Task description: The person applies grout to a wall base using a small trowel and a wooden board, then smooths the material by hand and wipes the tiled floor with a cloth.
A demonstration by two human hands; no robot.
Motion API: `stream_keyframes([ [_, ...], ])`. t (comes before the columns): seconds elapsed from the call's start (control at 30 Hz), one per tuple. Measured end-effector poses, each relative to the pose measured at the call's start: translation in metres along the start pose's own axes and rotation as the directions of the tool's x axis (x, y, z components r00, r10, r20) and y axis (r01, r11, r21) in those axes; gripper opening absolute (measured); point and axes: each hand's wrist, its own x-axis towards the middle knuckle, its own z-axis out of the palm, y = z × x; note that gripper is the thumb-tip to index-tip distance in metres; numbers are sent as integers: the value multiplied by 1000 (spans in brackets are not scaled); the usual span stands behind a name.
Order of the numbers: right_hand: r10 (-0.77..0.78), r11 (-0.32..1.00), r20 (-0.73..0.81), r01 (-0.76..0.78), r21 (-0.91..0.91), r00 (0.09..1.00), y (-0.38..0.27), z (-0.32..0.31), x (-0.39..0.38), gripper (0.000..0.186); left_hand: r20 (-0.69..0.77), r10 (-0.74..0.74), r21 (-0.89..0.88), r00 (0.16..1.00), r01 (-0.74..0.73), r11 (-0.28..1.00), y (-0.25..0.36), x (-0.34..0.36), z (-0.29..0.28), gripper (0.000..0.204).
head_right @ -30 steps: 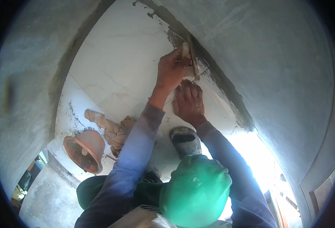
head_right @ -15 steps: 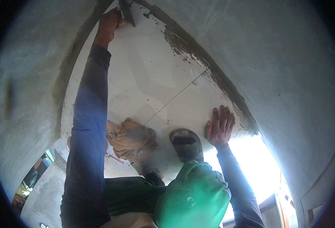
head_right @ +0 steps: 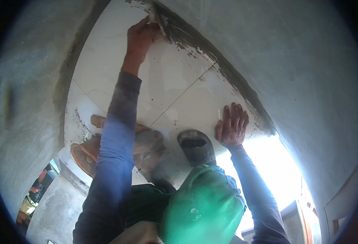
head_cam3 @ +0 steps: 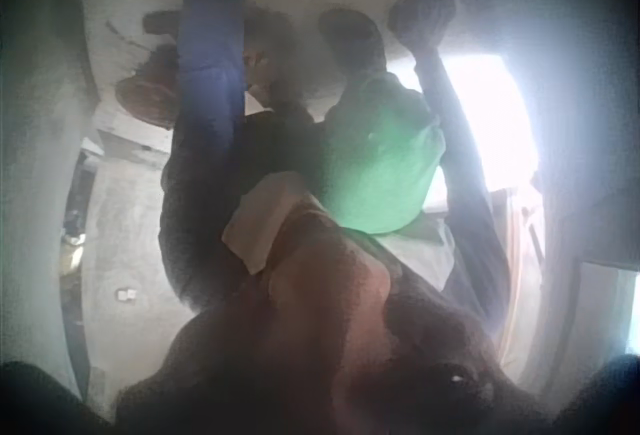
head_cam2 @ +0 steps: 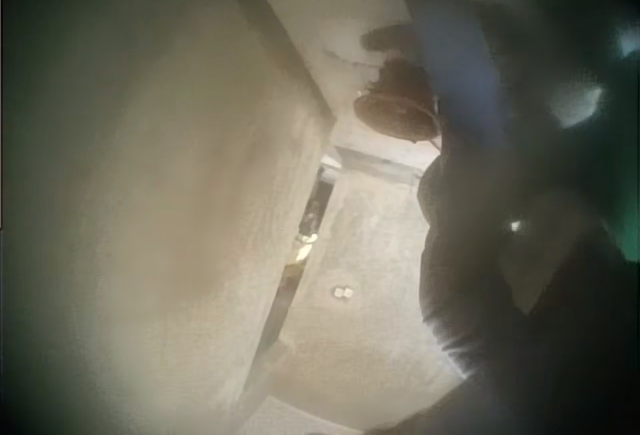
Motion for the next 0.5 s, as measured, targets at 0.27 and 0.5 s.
stream_keyframes([
  [0.27, 21, 1000, 1, -21, 16, 1000, -1, -1, -2, 62, -69, 8, 182, 998, 4, 983, -8, -75, 71, 37],
  [0.5, 19, 1000, 1, -19, -7, 1000, 1, -2, -4, 65, -125, 73, 55, 989, -66, 996, -3, -144, 141, 39],
])
